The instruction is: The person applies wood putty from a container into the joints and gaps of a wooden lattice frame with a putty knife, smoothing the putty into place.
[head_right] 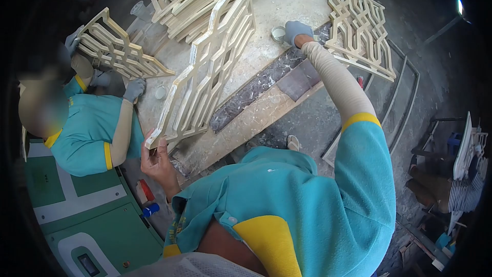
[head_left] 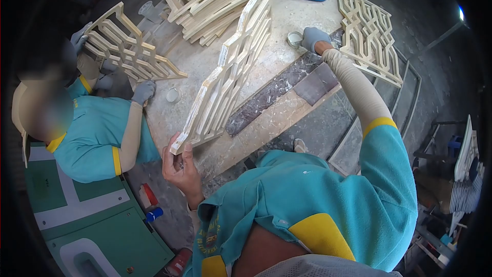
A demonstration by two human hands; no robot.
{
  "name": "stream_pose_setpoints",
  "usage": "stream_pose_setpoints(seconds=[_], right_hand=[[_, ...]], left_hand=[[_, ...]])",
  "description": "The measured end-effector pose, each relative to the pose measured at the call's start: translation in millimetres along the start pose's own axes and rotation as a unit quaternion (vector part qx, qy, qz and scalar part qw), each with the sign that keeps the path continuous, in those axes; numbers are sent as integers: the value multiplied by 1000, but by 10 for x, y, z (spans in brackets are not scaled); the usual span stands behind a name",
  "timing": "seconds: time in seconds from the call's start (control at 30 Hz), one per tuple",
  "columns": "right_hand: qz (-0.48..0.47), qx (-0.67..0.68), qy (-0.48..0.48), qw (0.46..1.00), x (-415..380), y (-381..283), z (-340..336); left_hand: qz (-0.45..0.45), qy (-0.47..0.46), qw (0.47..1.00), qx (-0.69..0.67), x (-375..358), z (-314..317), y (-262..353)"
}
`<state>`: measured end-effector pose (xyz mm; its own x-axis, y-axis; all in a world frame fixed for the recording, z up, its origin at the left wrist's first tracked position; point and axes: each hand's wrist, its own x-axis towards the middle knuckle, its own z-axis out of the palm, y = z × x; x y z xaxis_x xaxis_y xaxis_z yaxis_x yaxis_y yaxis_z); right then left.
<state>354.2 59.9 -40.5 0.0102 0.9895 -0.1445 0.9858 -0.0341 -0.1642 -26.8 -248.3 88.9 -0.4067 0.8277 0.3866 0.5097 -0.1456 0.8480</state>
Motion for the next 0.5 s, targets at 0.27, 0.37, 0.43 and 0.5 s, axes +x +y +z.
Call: stream_pose_setpoints(seconds=[0.27, 0.37, 0.43, 0.5], right_hand=[[18, 262, -92, 961, -14, 348, 143], [15, 358, -119, 926, -269, 228, 76], [-21, 382, -128, 915, -499, 51, 181], [-156, 459, -127, 865, -717, -106, 401]], left_hand=[[5, 3, 1000, -19, 58, 1, -18], [3, 10, 1000, -25, 113, -14, -87], [25, 8, 999, -42, 176, -18, -100], [13, 21, 998, -56, 252, -7, -128]])
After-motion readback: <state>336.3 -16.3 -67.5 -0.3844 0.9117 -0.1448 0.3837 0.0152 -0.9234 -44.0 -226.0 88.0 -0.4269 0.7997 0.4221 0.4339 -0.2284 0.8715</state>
